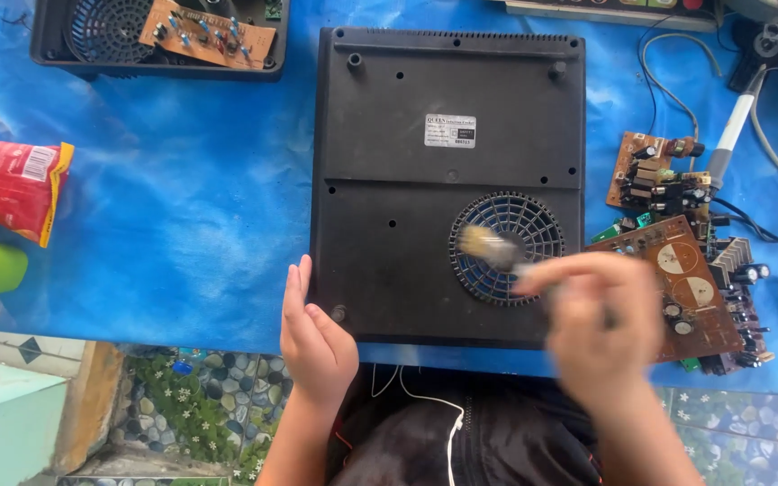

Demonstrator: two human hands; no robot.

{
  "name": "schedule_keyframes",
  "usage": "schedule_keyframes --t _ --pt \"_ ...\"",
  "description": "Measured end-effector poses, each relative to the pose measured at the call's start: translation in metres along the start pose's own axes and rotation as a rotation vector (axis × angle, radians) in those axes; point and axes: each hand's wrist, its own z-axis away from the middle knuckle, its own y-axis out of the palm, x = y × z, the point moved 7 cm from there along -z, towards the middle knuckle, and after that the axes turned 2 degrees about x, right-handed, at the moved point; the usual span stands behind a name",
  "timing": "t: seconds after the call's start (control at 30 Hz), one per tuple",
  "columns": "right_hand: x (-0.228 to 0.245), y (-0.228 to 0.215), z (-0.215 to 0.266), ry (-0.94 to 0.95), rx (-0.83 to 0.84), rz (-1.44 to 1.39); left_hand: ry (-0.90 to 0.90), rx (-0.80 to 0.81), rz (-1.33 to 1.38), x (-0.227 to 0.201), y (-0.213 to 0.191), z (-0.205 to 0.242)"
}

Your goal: Cleaning dust from an electronic appliance's plastic casing using a handheld brush.

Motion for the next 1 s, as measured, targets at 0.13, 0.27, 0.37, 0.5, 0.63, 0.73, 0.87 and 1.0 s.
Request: schedule_keyframes --t 0.13,0.27,0.37,0.5,0.63,0.73,0.87,1.0 --pt "-0.028 -0.05 0.007 0.007 -0.216 0.162 0.001 0.002 0.003 0.0 0.0 0.001" --pt "-0.017 0.007 0.013 0.002 0.076 0.213 0.004 -0.011 -0.007 0.001 0.0 0.002" --pt "0.056 0.074 0.005 -0.337 0.414 -0.168 -0.007 -0.011 -0.025 0.002 -0.001 0.007" --pt "0.09 0.115 0.003 -0.233 0.779 -0.45 -0.042 -0.006 0.133 0.007 -0.002 0.011" --pt "0.05 0.066 0.002 -0.202 0.345 -0.275 -0.012 -0.049 -0.001 0.003 -0.003 0.006" --pt "0.019 -0.014 0.013 -0.183 -0.165 0.16 0.009 -0.056 0.036 0.003 -0.003 0.005" --pt "-0.026 -0.058 0.035 -0.032 -0.335 0.156 -0.003 -0.045 0.036 0.004 -0.001 0.005" --pt "-0.023 -0.024 0.05 0.04 -0.192 0.232 -0.004 -0.044 0.024 0.004 -0.001 0.006"
